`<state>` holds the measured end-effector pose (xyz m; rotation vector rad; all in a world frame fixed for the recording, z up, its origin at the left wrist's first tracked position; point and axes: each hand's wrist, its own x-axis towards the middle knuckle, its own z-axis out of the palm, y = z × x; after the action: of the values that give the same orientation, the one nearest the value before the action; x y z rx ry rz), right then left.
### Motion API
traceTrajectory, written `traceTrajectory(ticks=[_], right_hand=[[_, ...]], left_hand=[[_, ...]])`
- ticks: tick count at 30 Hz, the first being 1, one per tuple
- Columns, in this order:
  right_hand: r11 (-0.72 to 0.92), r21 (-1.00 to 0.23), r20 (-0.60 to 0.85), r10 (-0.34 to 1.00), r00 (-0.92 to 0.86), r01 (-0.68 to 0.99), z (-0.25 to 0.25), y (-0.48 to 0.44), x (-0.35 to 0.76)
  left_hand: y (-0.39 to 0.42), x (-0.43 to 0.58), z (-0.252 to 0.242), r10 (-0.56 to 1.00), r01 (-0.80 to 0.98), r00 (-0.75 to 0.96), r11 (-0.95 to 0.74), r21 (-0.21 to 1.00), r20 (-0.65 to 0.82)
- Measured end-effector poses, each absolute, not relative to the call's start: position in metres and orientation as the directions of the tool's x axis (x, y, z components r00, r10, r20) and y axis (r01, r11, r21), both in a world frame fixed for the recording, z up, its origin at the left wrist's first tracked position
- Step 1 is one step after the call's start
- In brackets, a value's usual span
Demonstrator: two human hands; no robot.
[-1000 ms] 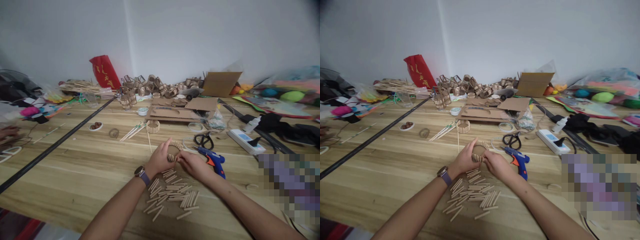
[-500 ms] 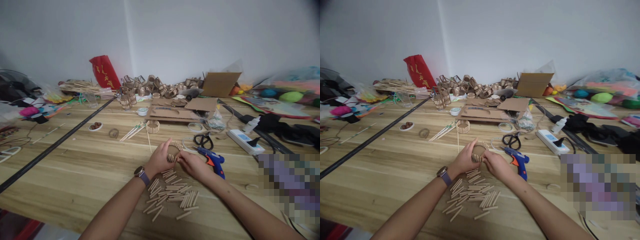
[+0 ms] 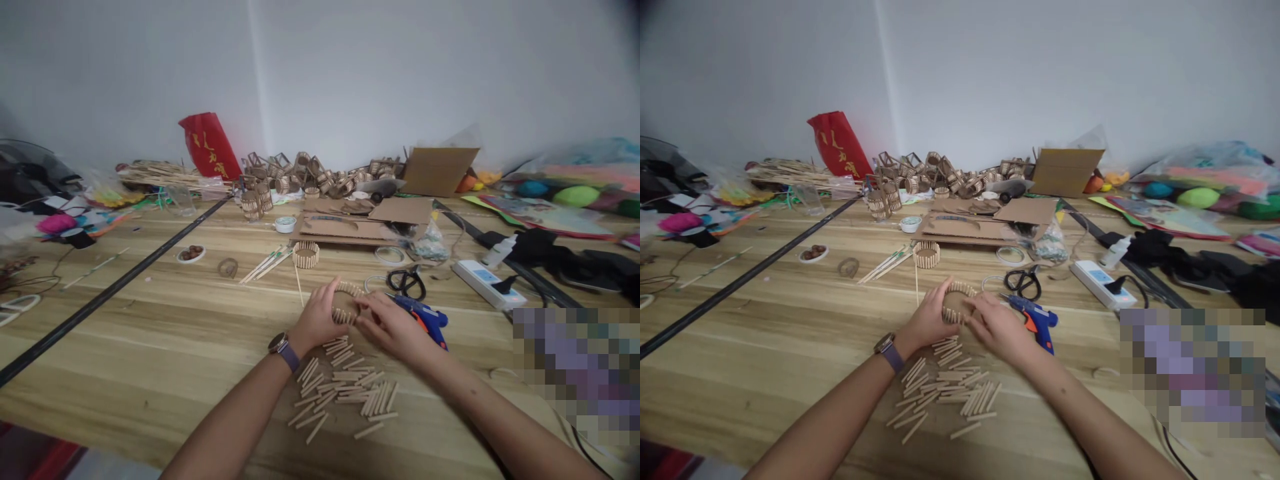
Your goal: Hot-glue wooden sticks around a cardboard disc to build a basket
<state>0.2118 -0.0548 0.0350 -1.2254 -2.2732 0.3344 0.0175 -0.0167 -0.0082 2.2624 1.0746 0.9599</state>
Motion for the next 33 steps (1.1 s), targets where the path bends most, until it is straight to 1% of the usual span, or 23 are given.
traceTrajectory(ticks=[3, 5, 7, 9, 10, 12, 19, 21, 22, 25, 27, 29, 30, 31, 33], right_hand=[[0.495, -0.433, 0.355, 0.862, -0.362, 0.753, 0.045, -0.059, 0.225], [0.377, -0.408, 0.327, 0.911, -0.252, 0.832, 0.051, -0.063, 0.240], [0.173, -0.352, 0.241, 0.966, -0.090, 0.920, 0.054, -0.068, 0.259], [-0.011, -0.251, 0.114, 0.993, 0.041, 0.968, 0.054, -0.072, 0.277], [-0.067, -0.205, 0.062, 0.995, 0.081, 0.976, 0.053, -0.074, 0.284], [-0.109, -0.163, 0.017, 0.993, 0.113, 0.981, 0.049, -0.077, 0.294], [-0.140, -0.230, -0.038, 0.990, 0.135, 0.963, 0.039, -0.075, 0.300], [-0.158, -0.289, -0.038, 0.987, 0.153, 0.944, 0.038, -0.072, 0.302], [-0.169, -0.339, -0.027, 0.985, 0.170, 0.925, 0.037, -0.070, 0.304], [-0.179, -0.554, 0.013, 0.975, 0.223, 0.813, 0.038, -0.068, 0.303], [-0.163, -0.730, -0.007, 0.973, 0.231, 0.663, 0.039, -0.069, 0.298], [-0.175, -0.895, -0.088, 0.971, 0.222, 0.410, 0.039, -0.071, 0.289], [-0.188, -0.948, -0.134, 0.968, 0.214, 0.256, 0.039, -0.073, 0.283], [-0.198, -0.975, -0.175, 0.965, 0.197, 0.102, 0.039, -0.075, 0.278], [-0.209, -0.967, -0.225, 0.968, 0.109, -0.146, 0.036, -0.079, 0.269]], left_hand=[[-0.016, 0.018, -0.008, 0.800, 0.468, 0.446, -0.591, 0.657, 0.402], [-0.017, 0.018, -0.008, 0.810, 0.473, 0.430, -0.578, 0.665, 0.399], [-0.018, 0.020, -0.006, 0.821, 0.484, 0.411, -0.564, 0.669, 0.396], [-0.020, 0.022, -0.005, 0.829, 0.500, 0.397, -0.556, 0.664, 0.394], [-0.021, 0.023, -0.004, 0.832, 0.508, 0.391, -0.552, 0.661, 0.394], [-0.022, 0.025, -0.002, 0.841, 0.524, 0.378, -0.540, 0.659, 0.388], [-0.022, 0.027, -0.003, 0.846, 0.535, 0.357, -0.533, 0.655, 0.396], [-0.022, 0.026, -0.003, 0.846, 0.535, 0.357, -0.533, 0.655, 0.396], [-0.022, 0.026, -0.004, 0.847, 0.536, 0.354, -0.531, 0.656, 0.395], [-0.022, 0.025, -0.005, 0.856, 0.543, 0.337, -0.518, 0.661, 0.393], [-0.022, 0.024, -0.006, 0.863, 0.549, 0.324, -0.506, 0.666, 0.389], [-0.022, 0.023, -0.006, 0.867, 0.551, 0.314, -0.498, 0.670, 0.386], [-0.022, 0.023, -0.006, 0.868, 0.550, 0.313, -0.496, 0.672, 0.385], [-0.022, 0.023, -0.006, 0.868, 0.548, 0.313, -0.497, 0.673, 0.386], [-0.021, 0.022, -0.006, 0.865, 0.543, 0.315, -0.501, 0.674, 0.389]])
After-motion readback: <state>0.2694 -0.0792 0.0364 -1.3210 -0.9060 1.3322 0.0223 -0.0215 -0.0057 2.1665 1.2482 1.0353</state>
